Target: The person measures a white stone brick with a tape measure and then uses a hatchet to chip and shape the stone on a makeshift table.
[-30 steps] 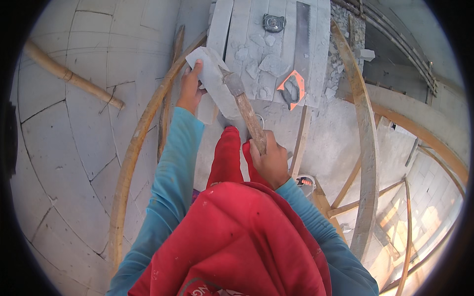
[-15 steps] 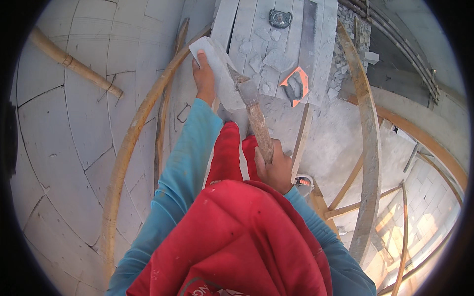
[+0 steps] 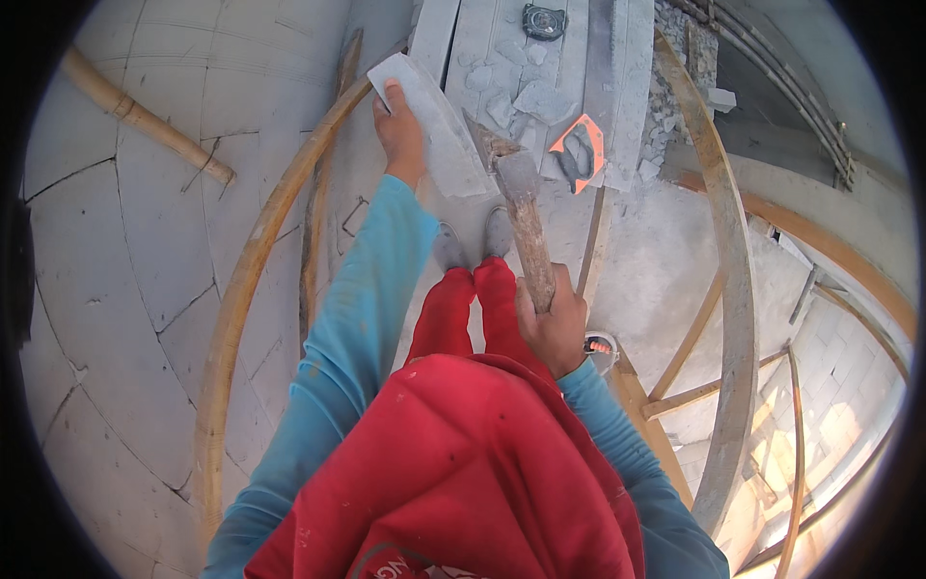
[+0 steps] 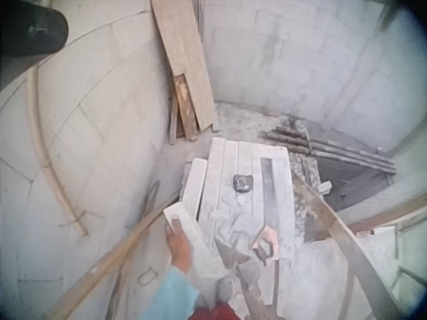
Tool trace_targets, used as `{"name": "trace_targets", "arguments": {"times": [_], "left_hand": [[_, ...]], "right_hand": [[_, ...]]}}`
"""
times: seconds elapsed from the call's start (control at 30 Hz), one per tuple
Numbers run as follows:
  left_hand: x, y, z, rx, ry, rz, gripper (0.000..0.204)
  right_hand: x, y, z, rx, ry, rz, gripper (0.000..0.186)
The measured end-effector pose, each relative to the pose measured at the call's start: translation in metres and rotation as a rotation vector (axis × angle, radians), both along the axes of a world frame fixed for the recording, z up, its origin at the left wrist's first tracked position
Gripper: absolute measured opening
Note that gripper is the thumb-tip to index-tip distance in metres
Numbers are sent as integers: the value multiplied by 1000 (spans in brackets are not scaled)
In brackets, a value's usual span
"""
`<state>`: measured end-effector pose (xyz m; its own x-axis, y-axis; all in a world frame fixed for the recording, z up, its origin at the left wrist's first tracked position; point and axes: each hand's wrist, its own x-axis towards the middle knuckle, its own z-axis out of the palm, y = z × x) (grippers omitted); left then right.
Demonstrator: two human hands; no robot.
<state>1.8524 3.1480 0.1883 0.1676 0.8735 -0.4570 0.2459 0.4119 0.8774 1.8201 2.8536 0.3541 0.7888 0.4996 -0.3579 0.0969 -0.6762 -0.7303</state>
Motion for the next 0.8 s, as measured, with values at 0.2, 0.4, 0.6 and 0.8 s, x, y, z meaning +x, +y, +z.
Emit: {"name": "trace_targets", "arguments": {"times": [0.2,0.4,0.6,0.8], "left_hand": [[0,1,5,17,-11,-51,76],[-1,-1,10,76,0,-45,70],[0,0,5,73,-24,-8,66],[-1,-5,10,110,14,3,64]], "right_hand": [[17,10,-41,-31,-61,53,22],[38,27,-8,13,9,58,29],[23,40,-26,91,-4,-14,30],[36,32,-38,37,26,85,29]]}}
